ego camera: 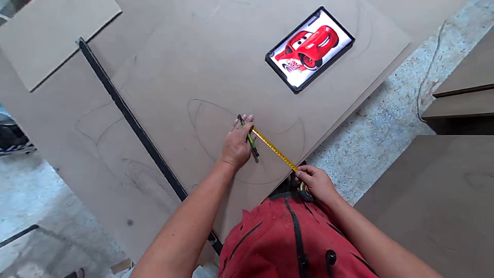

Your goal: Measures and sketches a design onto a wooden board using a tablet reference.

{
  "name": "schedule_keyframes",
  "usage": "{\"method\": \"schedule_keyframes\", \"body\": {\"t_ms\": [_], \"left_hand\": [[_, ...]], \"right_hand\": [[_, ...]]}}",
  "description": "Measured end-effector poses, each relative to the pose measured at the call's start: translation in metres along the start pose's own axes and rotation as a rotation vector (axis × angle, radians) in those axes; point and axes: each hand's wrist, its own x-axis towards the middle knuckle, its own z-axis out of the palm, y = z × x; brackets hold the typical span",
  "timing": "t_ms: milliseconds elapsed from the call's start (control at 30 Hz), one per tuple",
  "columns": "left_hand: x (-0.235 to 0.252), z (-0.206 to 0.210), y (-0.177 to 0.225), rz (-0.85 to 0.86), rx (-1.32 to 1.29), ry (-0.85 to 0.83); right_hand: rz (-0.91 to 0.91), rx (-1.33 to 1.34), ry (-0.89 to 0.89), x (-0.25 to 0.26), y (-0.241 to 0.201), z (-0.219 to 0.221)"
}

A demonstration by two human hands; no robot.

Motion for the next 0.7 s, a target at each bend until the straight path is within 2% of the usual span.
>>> {"method": "schedule_keyframes", "body": {"t_ms": [267,700], "left_hand": [[0.0039,0.0032,-0.0031,-0.147,0.026,0.056],[0.0034,0.0058,-0.0039,-0.112,0.074,0.063]], "right_hand": [[-0.021,-0.010,0.008,0.0058,-0.0073,0.0058],[-0.015,-0.014,-0.008,0.0018,-0.0051,0.0010]]}}
